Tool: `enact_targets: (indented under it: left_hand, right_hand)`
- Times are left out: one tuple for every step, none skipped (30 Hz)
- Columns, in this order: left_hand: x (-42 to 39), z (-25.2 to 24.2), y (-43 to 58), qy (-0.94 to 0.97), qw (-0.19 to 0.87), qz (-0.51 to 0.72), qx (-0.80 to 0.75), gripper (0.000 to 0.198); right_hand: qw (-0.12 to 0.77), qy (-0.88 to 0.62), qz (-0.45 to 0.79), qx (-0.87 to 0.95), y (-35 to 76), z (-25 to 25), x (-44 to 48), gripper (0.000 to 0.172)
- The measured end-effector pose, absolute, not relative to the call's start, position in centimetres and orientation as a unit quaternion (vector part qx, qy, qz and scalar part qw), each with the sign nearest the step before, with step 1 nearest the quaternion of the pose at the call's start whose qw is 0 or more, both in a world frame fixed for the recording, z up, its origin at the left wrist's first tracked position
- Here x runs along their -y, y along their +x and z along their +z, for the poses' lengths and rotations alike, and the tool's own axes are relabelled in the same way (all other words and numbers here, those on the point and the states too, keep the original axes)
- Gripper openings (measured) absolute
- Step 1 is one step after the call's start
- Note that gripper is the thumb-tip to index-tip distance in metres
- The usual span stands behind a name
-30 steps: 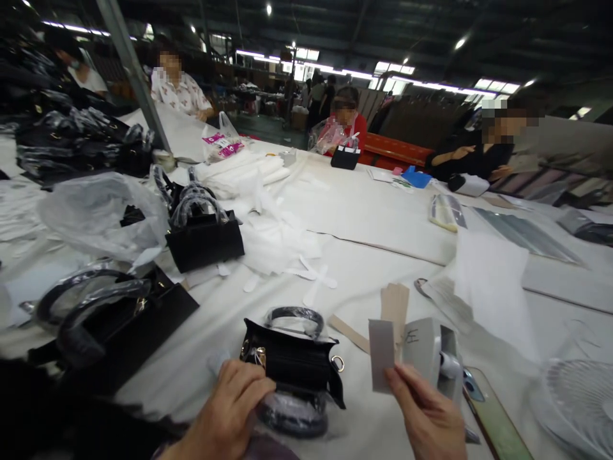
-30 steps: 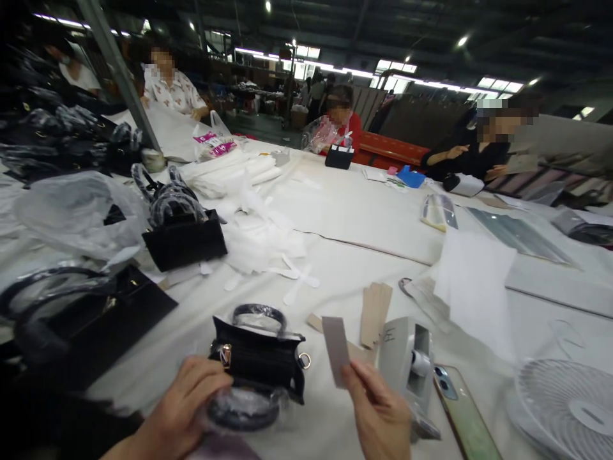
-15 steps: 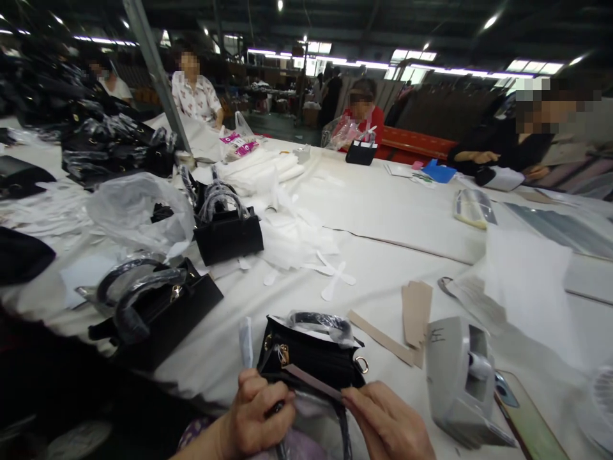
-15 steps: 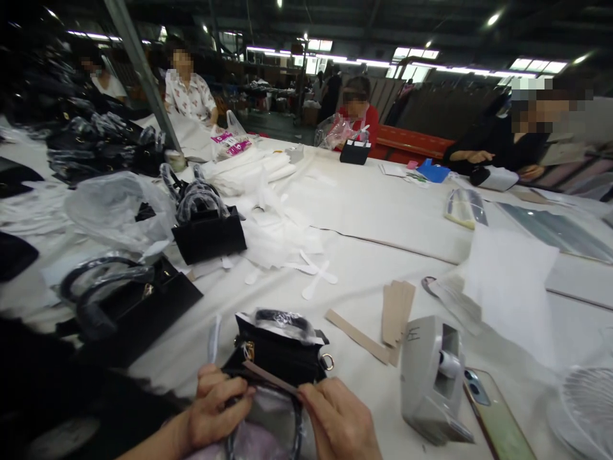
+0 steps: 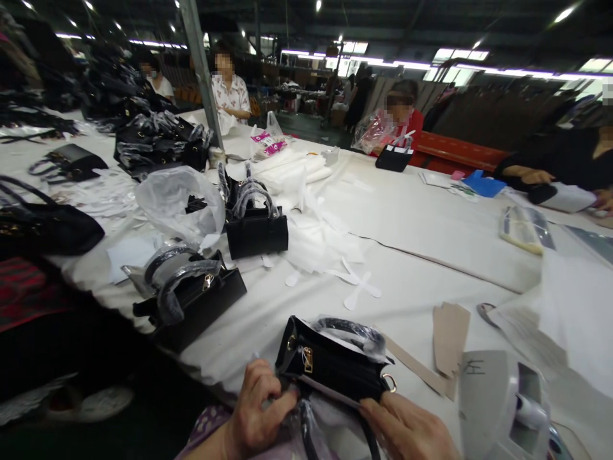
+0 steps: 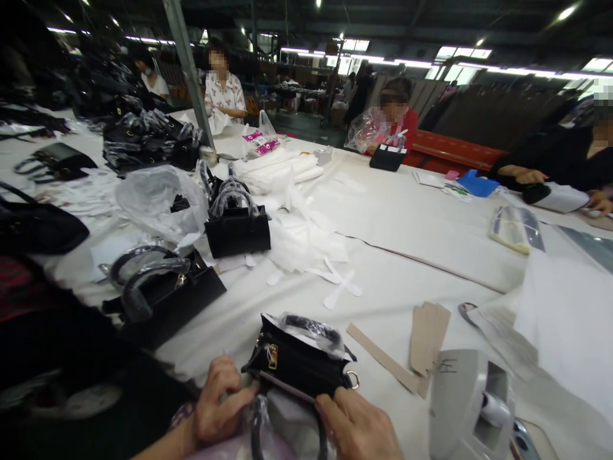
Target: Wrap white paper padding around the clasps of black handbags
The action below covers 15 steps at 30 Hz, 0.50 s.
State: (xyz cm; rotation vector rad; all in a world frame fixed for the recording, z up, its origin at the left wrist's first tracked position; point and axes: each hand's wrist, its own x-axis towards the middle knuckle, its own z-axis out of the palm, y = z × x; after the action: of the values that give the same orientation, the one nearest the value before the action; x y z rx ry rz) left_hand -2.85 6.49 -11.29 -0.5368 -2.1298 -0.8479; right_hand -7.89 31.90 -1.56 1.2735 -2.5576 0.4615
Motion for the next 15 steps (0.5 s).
enact_targets:
  left_hand:
    - [-6.7, -11.5, -3.0, -0.210, 0.381, -0.350, 0.830, 0.017]
    - [-6.9, -11.7, -3.2, -0.210, 0.378, -0.368, 0.823, 0.015]
    - [-7.0, -11.9, -3.4, -0.210, 0.374, -0.384, 0.818, 0.014]
    - [-7.1, -11.9, -3.5, -0.208, 0.370, -0.397, 0.814, 0.014]
    - [-7.2, -11.9, -3.7, -0.204, 0.365, -0.404, 0.813, 0.015]
    - [-7.2, -11.9, -3.8, -0.202, 0.361, -0.411, 0.812, 0.018]
    - [-7.3, -11.9, -4.0, -0.201, 0.357, -0.416, 0.812, 0.020]
    - [-7.3, -11.8, -4.1, -0.202, 0.354, -0.418, 0.812, 0.021]
    - [-7.3, -11.8, -4.1, -0.206, 0.351, -0.419, 0.812, 0.022]
    - [-7.2, -11.8, -4.2, -0.210, 0.345, -0.423, 0.811, 0.021]
    - [-7.2, -11.9, -4.2, -0.213, 0.338, -0.429, 0.810, 0.021]
    - [-7.2, -11.9, -4.3, -0.215, 0.332, -0.436, 0.809, 0.021]
    - [-7.2, -12.0, -4.3, -0.214, 0.325, -0.448, 0.805, 0.023]
    - [-7.1, -12.0, -4.3, -0.212, 0.317, -0.464, 0.800, 0.025]
    - [-7.0, -11.9, -4.3, -0.208, 0.311, -0.481, 0.793, 0.027]
  right_hand:
    - [0.115, 0.444, 0.156, 0.875, -8.1, -1.3, -31.6, 0.026]
    - [0.110, 0.450, 0.155, 0.873, -8.4, -1.0, -31.4, 0.027]
    - [0.109, 0.455, 0.153, 0.870, -8.7, -0.7, -31.0, 0.028]
    - [0.107, 0.459, 0.152, 0.869, -9.0, -0.4, -30.7, 0.030]
    - [0.105, 0.461, 0.151, 0.868, -9.2, -0.2, -30.3, 0.031]
    - [0.100, 0.464, 0.150, 0.867, -9.5, 0.0, -30.0, 0.032]
    - [0.091, 0.466, 0.149, 0.867, -9.7, 0.2, -29.8, 0.032]
    - [0.083, 0.468, 0.150, 0.867, -9.9, 0.3, -29.5, 0.032]
    - [0.078, 0.466, 0.151, 0.868, -10.1, 0.3, -29.3, 0.031]
    - [0.073, 0.465, 0.151, 0.869, -10.3, 0.3, -29.2, 0.031]
    - [0.066, 0.464, 0.150, 0.871, -10.5, 0.2, -29.1, 0.030]
    - [0.059, 0.463, 0.147, 0.872, -10.6, 0.2, -29.1, 0.029]
    - [0.053, 0.462, 0.143, 0.874, -10.7, 0.1, -29.1, 0.028]
    - [0.047, 0.462, 0.139, 0.874, -10.9, 0.0, -29.1, 0.028]
    - [0.042, 0.462, 0.135, 0.876, -10.9, 0.0, -29.1, 0.027]
